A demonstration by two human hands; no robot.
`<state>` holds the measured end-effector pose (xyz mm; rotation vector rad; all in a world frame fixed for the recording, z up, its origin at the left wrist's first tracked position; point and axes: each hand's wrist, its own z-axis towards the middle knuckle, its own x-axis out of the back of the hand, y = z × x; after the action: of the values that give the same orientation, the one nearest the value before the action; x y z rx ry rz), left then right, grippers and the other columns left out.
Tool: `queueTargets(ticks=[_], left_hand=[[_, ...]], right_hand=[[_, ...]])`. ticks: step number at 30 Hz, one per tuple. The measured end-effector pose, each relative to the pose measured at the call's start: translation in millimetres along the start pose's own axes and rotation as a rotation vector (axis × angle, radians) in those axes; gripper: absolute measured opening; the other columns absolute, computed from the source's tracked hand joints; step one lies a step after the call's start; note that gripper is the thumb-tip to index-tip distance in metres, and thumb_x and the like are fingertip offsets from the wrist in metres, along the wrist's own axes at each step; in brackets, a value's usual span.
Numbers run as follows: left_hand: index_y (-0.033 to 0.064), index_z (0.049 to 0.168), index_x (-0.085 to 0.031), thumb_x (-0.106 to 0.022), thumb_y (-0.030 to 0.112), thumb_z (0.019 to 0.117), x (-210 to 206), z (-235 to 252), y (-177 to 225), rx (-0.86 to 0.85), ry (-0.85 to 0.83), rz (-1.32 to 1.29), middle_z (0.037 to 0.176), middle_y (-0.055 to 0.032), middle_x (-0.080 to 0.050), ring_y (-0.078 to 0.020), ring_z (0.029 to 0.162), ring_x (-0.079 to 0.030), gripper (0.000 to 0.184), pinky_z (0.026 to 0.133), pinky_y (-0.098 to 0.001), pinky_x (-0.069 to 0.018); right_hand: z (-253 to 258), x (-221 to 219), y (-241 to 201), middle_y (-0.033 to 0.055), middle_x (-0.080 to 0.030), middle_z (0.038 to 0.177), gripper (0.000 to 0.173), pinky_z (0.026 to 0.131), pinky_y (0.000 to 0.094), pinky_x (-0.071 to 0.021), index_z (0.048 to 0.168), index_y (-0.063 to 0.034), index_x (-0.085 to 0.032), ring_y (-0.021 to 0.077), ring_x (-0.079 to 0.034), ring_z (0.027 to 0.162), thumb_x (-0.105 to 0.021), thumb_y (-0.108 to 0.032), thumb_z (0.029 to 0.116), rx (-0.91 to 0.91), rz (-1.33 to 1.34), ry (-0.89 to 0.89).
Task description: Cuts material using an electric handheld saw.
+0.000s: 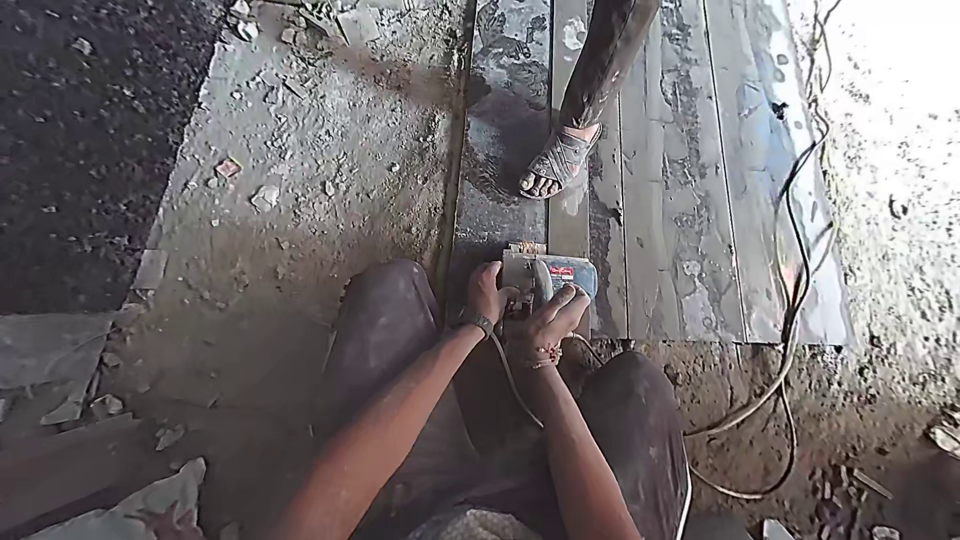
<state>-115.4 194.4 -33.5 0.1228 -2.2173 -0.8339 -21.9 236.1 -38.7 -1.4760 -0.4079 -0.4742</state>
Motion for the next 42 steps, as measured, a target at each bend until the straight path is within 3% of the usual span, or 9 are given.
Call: queueTargets(ticks=[10, 14, 16, 18, 20, 22, 25, 31, 42], left_hand=[[-0.0049, 0.139, -0.057, -0.080, 0.020, 0.0901, 2, 5, -2, -0.033, -0.030, 0.047, 0.140, -0.0244, -0.059, -0.0359, 0.135, -0.054, 0.060, 0.115, -0.0463, -0.0406], [-0.0042, 0.140, -0.056, -0.080, 0.020, 0.0906, 2, 8, -4, -0.060, -0.043, 0.058, 0.142, -0.0241, -0.057, -0.0373, 0.137, -0.051, 0.060, 0.117, -0.0477, -0.0389], [-0.0040, 0.139, -0.056, -0.080, 0.019, 0.0907, 2, 10, -6, -0.076, -0.047, 0.079, 0.141, -0.0241, -0.057, -0.0371, 0.136, -0.052, 0.059, 0.117, -0.0478, -0.0388], [-0.0046, 0.138, -0.057, -0.080, 0.018, 0.0902, 2, 11, -11, -0.103, -0.031, 0.087, 0.138, -0.0251, -0.059, -0.0377, 0.133, -0.054, 0.058, 0.115, -0.0478, -0.0404], [-0.0053, 0.137, -0.057, -0.082, 0.018, 0.0887, 0, 12, -12, -0.126, -0.015, 0.078, 0.138, -0.0256, -0.059, -0.0385, 0.133, -0.054, 0.060, 0.116, -0.0483, -0.0401], [-0.0051, 0.137, -0.057, -0.084, 0.016, 0.0864, -3, 13, -9, -0.114, -0.006, 0.070, 0.136, -0.0261, -0.060, -0.0393, 0.131, -0.055, 0.060, 0.114, -0.0496, -0.0422], [-0.0057, 0.137, -0.057, -0.084, 0.016, 0.0869, -2, 15, -11, -0.119, 0.003, 0.076, 0.136, -0.0268, -0.059, -0.0397, 0.130, -0.056, 0.061, 0.113, -0.0499, -0.0427], [-0.0090, 0.134, -0.059, -0.085, 0.020, 0.0859, -4, 18, -18, -0.214, 0.044, 0.018, 0.135, -0.0279, -0.060, -0.0407, 0.129, -0.056, 0.062, 0.113, -0.0492, -0.0427], [-0.0098, 0.130, -0.062, -0.087, 0.017, 0.0836, -5, 26, -18, -0.246, 0.090, -0.001, 0.130, -0.0283, -0.062, -0.0411, 0.126, -0.058, 0.059, 0.112, -0.0492, -0.0431]], right_hand=[[5, 2, -10, 0.0186, -0.066, 0.103, 0.040, 0.089, 0.0435, -0.0527, 0.116, 0.0074, -0.061, 0.0278, -0.065, 0.098, -0.042, -0.027, 0.1065, -0.010, -0.077, -0.134], [11, 0, 9, 0.0182, -0.066, 0.098, 0.044, 0.084, 0.0434, -0.0540, 0.114, 0.0088, -0.059, 0.0267, -0.066, 0.092, -0.042, -0.031, 0.1050, 0.110, -0.063, -0.223], [10, 2, 22, 0.0186, -0.065, 0.099, 0.052, 0.083, 0.0427, -0.0551, 0.117, 0.0094, -0.056, 0.0264, -0.066, 0.090, -0.051, -0.039, 0.0993, 0.170, -0.069, -0.317], [4, 5, 24, 0.0193, -0.069, 0.099, 0.061, 0.080, 0.0460, -0.0559, 0.124, 0.0093, -0.055, 0.0282, -0.069, 0.088, -0.070, -0.040, 0.0907, 0.096, -0.082, -0.410], [4, 7, 24, 0.0161, -0.070, 0.092, 0.057, 0.075, 0.0450, -0.0551, 0.124, 0.0065, -0.057, 0.0253, -0.068, 0.081, -0.078, -0.028, 0.0845, -0.019, -0.070, -0.484], [10, 9, 24, 0.0125, -0.069, 0.086, 0.047, 0.073, 0.0425, -0.0552, 0.120, 0.0037, -0.060, 0.0216, -0.067, 0.076, -0.079, -0.022, 0.0847, -0.063, -0.076, -0.526], [9, 4, 20, 0.0114, -0.068, 0.082, 0.041, 0.070, 0.0408, -0.0549, 0.118, 0.0030, -0.060, 0.0203, -0.067, 0.073, -0.075, -0.018, 0.0861, -0.036, -0.108, -0.503], [5, 0, 15, 0.0167, -0.071, 0.088, 0.051, 0.073, 0.0469, -0.0567, 0.131, 0.0051, -0.055, 0.0280, -0.070, 0.077, -0.074, -0.015, 0.0879, -0.006, -0.169, -0.419], [4, -9, 8, 0.0152, -0.072, 0.087, 0.048, 0.071, 0.0462, -0.0570, 0.129, 0.0025, -0.056, 0.0270, -0.071, 0.076, -0.074, -0.016, 0.0889, -0.017, -0.214, -0.340]])
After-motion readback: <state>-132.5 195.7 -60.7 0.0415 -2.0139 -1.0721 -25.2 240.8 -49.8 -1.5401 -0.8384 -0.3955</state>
